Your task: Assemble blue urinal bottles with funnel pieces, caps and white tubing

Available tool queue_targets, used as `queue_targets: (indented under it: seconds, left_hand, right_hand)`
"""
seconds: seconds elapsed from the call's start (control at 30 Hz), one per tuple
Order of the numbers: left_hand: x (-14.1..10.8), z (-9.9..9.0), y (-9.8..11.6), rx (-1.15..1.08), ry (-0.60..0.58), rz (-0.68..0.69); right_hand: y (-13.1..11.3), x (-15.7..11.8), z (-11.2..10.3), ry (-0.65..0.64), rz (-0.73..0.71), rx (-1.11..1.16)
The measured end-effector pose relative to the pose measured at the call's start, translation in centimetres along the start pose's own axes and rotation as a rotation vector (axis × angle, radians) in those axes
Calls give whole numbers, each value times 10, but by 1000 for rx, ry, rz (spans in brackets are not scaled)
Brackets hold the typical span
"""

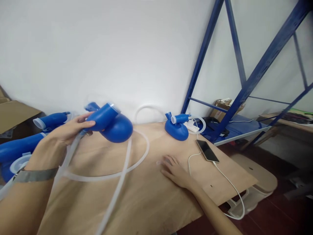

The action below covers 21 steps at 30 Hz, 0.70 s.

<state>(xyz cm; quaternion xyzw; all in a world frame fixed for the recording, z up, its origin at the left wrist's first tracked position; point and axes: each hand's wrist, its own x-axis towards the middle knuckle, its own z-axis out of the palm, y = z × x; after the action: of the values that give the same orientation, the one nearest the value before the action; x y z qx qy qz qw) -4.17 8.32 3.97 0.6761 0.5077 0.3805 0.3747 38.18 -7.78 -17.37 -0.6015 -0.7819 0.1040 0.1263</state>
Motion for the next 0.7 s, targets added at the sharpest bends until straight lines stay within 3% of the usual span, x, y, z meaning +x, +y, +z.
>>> queue_targets:
  seconds: [0.1,0.17,0.23,0.33,0.43,0.53,0.7]
  left_hand:
    - [5,4,47,-191,-95,36]
    - [13,14,76,-210,-123,134]
    - [28,34,99,-218,-160,229]
    - [58,81,119,-301,-237,268]
    - [89,139,120,-417,-327,181]
    - [109,192,104,-459,-407,55]
    - [113,251,69,-413,-478,-46]
  right_hand:
    - [1,0,5,57,-23,-16]
    - [1,-1,11,115,-35,-32]
    - [2,-2,16,182,-39,-42]
    - [5,-2,17,250,-36,-32]
    - [4,-5,8,267,-32,-4]
    - [-7,-20,-8,245,31,7]
    - [-28,-91,-40,115,155,35]
